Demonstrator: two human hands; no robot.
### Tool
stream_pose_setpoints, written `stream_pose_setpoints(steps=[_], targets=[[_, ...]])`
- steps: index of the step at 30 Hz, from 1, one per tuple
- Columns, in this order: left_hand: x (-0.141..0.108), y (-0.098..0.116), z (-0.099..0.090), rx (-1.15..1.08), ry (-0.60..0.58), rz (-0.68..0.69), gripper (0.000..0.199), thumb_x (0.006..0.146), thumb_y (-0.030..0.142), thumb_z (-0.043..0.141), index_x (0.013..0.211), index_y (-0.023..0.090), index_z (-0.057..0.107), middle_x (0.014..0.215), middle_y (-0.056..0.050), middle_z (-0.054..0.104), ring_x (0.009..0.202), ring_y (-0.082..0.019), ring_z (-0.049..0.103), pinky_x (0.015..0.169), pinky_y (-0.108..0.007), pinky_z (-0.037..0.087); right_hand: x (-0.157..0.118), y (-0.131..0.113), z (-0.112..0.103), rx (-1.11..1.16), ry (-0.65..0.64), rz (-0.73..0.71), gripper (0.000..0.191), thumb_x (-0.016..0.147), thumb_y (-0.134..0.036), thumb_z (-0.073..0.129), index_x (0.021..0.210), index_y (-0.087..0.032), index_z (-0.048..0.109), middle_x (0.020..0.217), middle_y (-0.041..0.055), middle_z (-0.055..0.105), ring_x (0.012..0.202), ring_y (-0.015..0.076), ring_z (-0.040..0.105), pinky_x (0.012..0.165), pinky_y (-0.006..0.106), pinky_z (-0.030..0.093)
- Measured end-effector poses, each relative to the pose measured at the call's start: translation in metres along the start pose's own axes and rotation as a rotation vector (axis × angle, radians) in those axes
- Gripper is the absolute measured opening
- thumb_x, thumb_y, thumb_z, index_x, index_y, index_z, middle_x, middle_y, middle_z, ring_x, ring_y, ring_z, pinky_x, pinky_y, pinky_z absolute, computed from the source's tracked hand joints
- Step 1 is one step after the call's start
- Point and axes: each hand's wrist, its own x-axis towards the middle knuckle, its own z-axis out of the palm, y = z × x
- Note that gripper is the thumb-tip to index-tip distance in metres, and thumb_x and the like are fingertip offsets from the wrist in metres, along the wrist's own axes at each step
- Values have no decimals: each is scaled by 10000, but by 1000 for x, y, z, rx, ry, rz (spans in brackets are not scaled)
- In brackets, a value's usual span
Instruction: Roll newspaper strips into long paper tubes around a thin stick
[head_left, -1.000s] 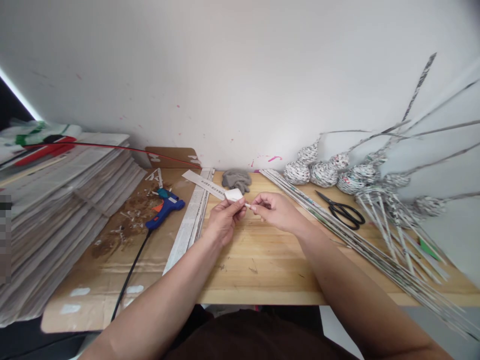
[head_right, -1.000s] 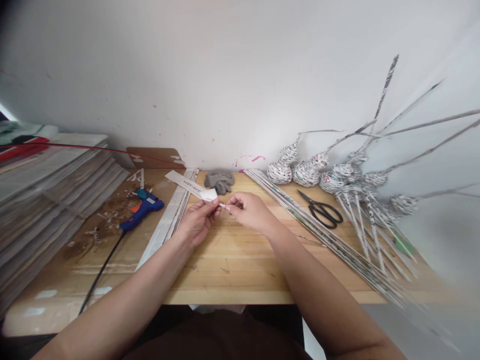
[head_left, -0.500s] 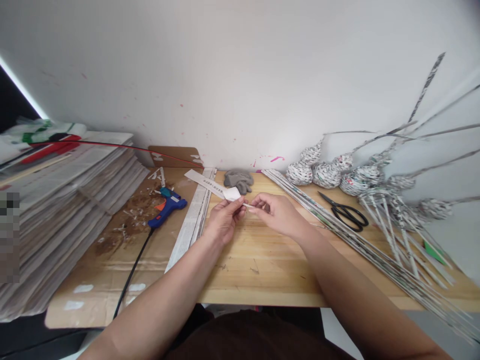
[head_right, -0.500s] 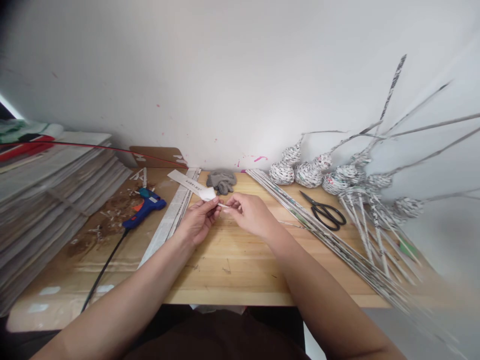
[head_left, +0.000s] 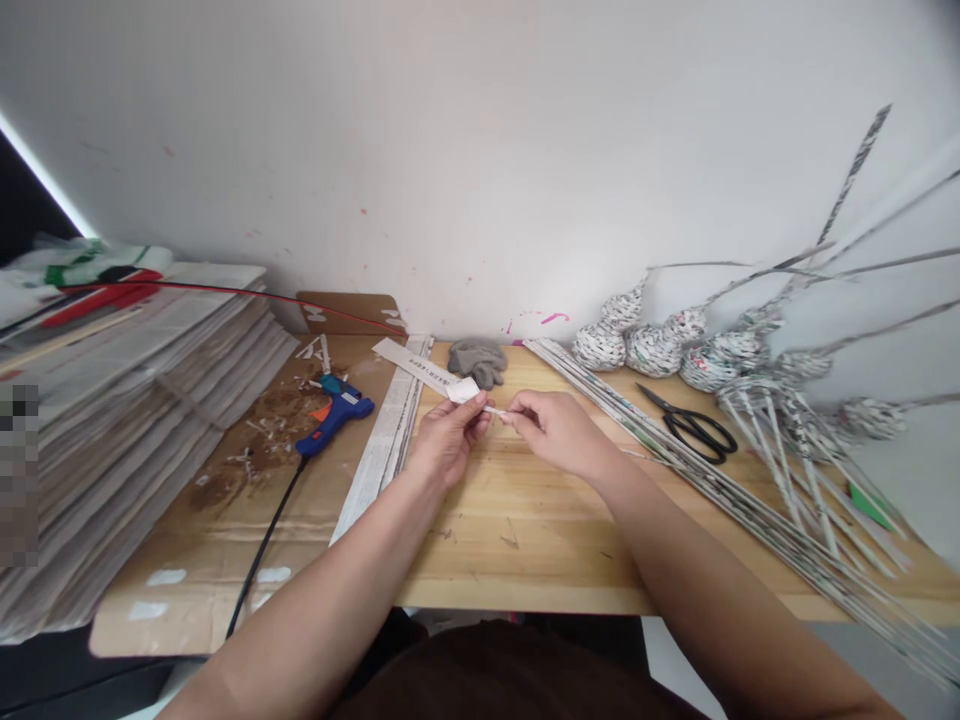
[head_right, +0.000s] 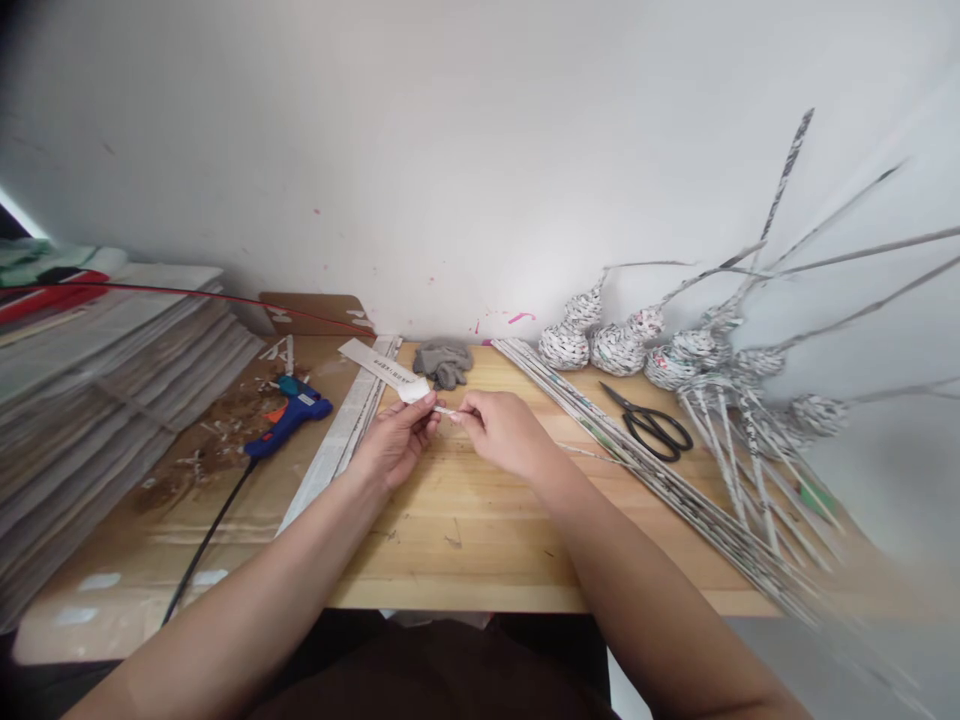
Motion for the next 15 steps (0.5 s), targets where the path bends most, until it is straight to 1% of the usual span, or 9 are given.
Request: stream_pose_setpoints(steps=[2, 4, 6, 10, 13, 15], targets=[[0, 0, 0, 1, 3, 3, 169, 645, 138, 751, 785, 90, 670, 725, -54, 676, 542, -55, 590, 483, -112, 496, 0, 0, 0, -18, -16, -15, 263, 883, -305, 469, 690, -171, 588, 581, -10, 537, 529, 101, 433, 528, 230, 255], [1, 0, 0, 4, 3, 5, 169, 642, 142, 754, 780, 90, 671, 727, -55, 676, 540, -54, 588, 481, -111, 495, 0, 0, -1, 0, -9, -14, 213, 865, -319, 503, 745, -174, 602, 641, -2, 575, 559, 105, 458, 542, 226, 271], [2, 0, 0, 10, 3, 6, 175, 640, 145, 756, 784, 91, 672, 725, -55, 674, 537, -54, 585, 477, -112, 494, 0, 1, -1, 12, -3, -3, 197, 860, -328, 511, 780, -175, 605, 659, -1, 585, 563, 106, 465, 545, 224, 279], [2, 0, 0, 22, 12, 10, 181, 641, 154, 756, 791, 95, 674, 729, -53, 674, 532, -52, 581, 468, -112, 489, 0, 1, -2, 2, -61, 16, 317, 905, -342, 422, 695, -172, 588, 584, -4, 552, 533, 106, 456, 535, 228, 272], [2, 0, -1, 14, 16, 18, 176, 643, 151, 755, 788, 95, 672, 729, -52, 672, 537, -50, 580, 474, -111, 490, 0, 1, -2, 30, -11, 18, 219, 854, -367, 518, 788, -177, 603, 691, 6, 609, 593, 114, 494, 558, 223, 294], [1, 0, -1, 11, 16, 20, 183, 640, 150, 757, 791, 94, 672, 727, -52, 670, 539, -50, 579, 475, -112, 489, 0, 1, -2, 33, 16, 13, 188, 836, -355, 549, 801, -178, 600, 701, 1, 609, 589, 110, 487, 556, 222, 293]])
